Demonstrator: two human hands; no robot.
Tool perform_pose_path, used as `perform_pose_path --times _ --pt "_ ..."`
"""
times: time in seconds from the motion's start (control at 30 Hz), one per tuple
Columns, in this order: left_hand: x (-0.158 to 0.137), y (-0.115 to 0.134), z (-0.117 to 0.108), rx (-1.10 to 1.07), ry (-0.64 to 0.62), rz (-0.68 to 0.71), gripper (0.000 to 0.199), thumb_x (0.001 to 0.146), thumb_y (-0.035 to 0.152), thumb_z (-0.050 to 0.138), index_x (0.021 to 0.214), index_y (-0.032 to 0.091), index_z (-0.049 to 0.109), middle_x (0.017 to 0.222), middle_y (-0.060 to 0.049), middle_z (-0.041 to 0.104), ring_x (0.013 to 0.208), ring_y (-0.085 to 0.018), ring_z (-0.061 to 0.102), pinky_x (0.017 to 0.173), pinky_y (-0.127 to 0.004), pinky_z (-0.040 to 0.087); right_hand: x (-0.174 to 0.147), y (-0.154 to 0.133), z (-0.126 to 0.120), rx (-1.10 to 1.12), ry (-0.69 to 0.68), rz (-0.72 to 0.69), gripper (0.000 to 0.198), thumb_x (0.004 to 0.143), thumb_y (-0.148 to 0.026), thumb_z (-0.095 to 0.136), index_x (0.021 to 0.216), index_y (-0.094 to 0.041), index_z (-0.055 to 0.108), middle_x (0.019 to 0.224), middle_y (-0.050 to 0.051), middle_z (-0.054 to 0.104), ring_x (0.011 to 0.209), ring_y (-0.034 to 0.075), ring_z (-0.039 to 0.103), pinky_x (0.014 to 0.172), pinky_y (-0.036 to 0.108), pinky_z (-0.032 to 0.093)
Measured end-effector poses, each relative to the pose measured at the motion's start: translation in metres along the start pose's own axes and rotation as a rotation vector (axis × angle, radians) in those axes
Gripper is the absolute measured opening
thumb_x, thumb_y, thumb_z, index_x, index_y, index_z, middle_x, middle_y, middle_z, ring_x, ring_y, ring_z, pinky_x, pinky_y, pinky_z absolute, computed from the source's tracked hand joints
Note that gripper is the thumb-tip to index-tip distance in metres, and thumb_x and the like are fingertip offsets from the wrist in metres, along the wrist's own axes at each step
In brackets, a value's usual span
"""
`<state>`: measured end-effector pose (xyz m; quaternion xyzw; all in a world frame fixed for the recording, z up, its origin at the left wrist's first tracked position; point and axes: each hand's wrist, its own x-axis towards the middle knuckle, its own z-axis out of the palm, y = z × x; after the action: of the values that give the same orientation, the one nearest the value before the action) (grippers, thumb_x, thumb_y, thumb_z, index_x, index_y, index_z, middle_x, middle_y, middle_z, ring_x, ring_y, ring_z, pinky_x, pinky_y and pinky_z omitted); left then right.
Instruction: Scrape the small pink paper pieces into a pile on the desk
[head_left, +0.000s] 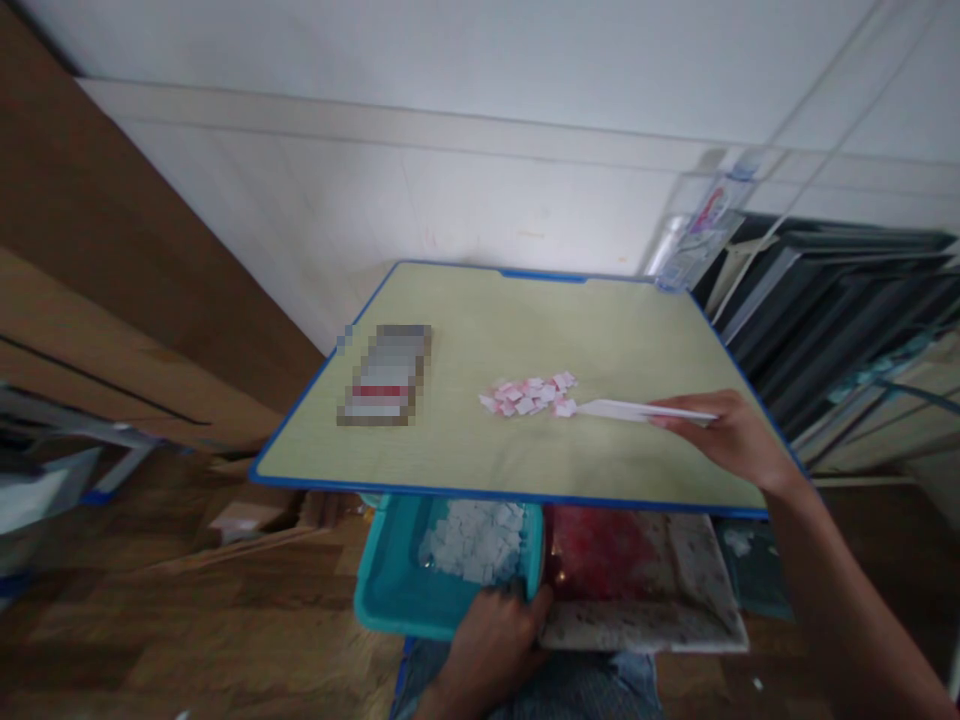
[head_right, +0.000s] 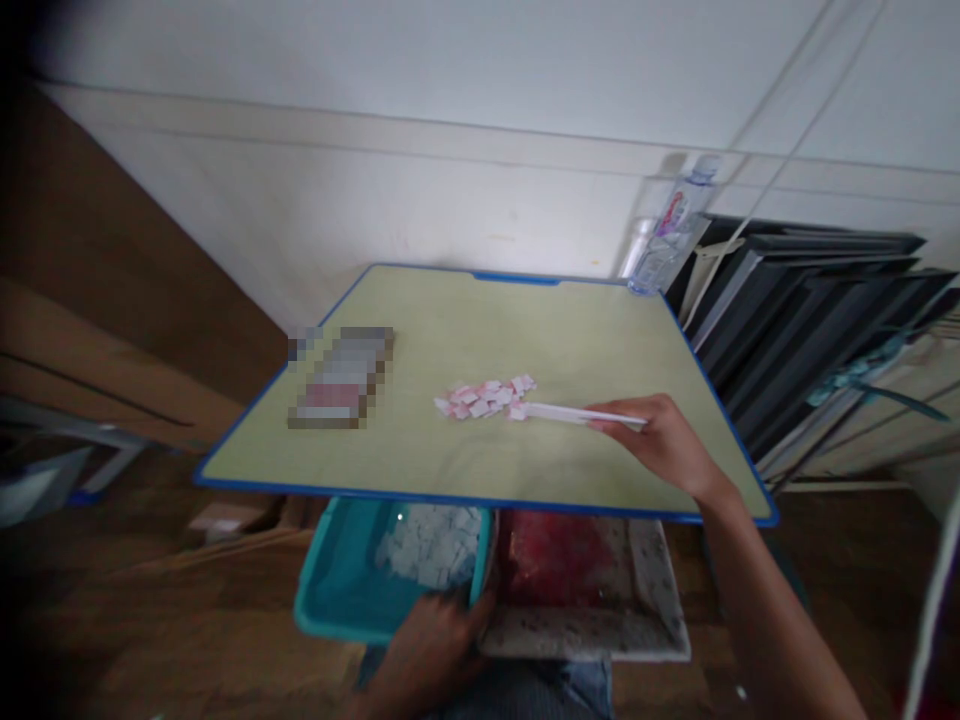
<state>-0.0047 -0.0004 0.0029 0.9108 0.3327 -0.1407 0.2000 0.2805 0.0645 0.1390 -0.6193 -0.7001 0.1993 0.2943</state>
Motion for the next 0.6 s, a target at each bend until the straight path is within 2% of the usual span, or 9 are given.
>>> perform_pose_path --times 0.17,0.3,0.33,0.47,0.6 --pt "0.000 0.000 0.000 -0.012 0.002 0.004 0.044 0.076 0.031 0.052 0.117 0.020 0.040 0.088 -0.010 0.056 0.077 -0.027 0.054 0.064 -0.036 0.041 0.006 -0.004 0.001 -0.030 -0.132 -0.080 0.026 0.075 -0.037 0.053 0.086 -0.019 0.068 0.081 0.005 0.070 0.070 0.022 0.064 0.061 0.030 0.049" --pt "0.000 0.000 0.001 -0.011 0.001 0.004 0.039 0.077 0.030 0.051 0.114 0.019 0.043 0.087 -0.010 0.056 0.077 -0.026 0.054 0.064 -0.035 0.042 0.004 -0.004 -0.003 -0.025 -0.007 -0.038 0.025 0.074 -0.038 0.054 0.085 -0.020 0.068 0.082 0.005 0.070 0.070 0.022 0.064 0.059 0.028 0.049" --pt "0.000 -0.001 0.001 -0.008 0.009 0.007 0.039 0.077 0.031 0.050 0.114 0.019 0.043 0.087 -0.010 0.056 0.076 -0.026 0.055 0.064 -0.036 0.042 0.003 -0.004 -0.003 -0.021 -0.010 -0.041 0.025 0.075 -0.037 0.054 0.085 -0.020 0.068 0.083 0.005 0.070 0.071 0.022 0.064 0.058 0.028 0.049" --pt "0.000 -0.001 0.001 -0.002 0.004 0.017 0.038 0.078 0.032 0.050 0.113 0.020 0.044 0.087 -0.010 0.056 0.075 -0.027 0.055 0.062 -0.036 0.042 0.000 -0.005 -0.002 -0.023 -0.144 -0.098 0.025 0.075 -0.035 0.054 0.085 -0.017 0.069 0.078 0.006 0.070 0.066 0.020 0.064 0.057 0.026 0.048" --pt "0.000 0.000 -0.001 0.006 -0.017 0.007 0.041 0.077 0.033 0.051 0.115 0.020 0.042 0.088 -0.010 0.056 0.076 -0.027 0.055 0.063 -0.036 0.042 -0.004 -0.005 -0.003 -0.023 -0.006 -0.049 0.027 0.074 -0.038 0.055 0.082 -0.017 0.069 0.078 0.006 0.070 0.066 0.020 0.064 0.054 0.025 0.048"
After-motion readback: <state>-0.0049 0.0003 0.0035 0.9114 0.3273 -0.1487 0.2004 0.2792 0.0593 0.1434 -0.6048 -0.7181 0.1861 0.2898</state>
